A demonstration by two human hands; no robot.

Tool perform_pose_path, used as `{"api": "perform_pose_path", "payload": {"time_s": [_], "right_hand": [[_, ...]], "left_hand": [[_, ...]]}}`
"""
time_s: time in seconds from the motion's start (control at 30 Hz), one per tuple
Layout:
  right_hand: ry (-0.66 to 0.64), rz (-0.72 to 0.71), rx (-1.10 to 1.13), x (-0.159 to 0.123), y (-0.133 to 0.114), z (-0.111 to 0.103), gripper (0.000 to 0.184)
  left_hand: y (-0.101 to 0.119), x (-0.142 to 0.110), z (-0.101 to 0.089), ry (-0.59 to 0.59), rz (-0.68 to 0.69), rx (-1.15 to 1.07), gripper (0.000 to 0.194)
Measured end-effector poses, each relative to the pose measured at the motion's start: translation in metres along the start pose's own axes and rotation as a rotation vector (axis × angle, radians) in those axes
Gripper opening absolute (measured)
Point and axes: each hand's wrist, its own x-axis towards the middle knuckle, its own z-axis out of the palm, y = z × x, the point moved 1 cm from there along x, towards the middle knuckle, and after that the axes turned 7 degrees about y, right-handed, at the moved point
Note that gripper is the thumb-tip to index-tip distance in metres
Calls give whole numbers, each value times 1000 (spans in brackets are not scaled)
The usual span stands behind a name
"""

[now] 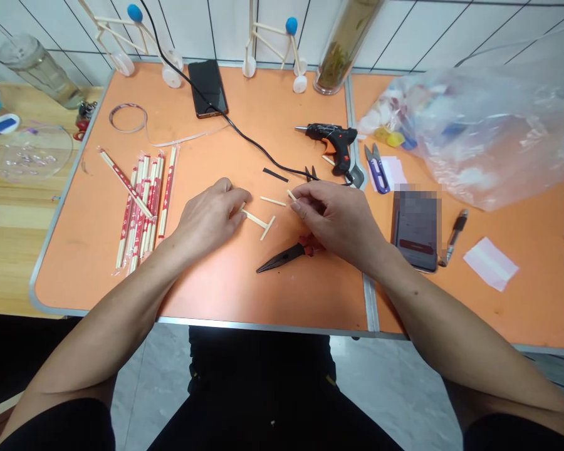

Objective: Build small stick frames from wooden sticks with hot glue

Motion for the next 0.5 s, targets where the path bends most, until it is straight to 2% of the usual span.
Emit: {"api": "perform_pose_path", "payload": {"time_s": [0.17,0.3,0.5], "right_hand": [[-49,12,-3,0,0,1,15],[-114,-75,-6,-5,-6,14,21],[-303,-104,-229,-10,-28,29,17]], "left_hand": [[-16,10,3,142,-31,44,25],[-23,14,4,203,-51,78,21],[-28,17,7,237,-70,71,20]]}}
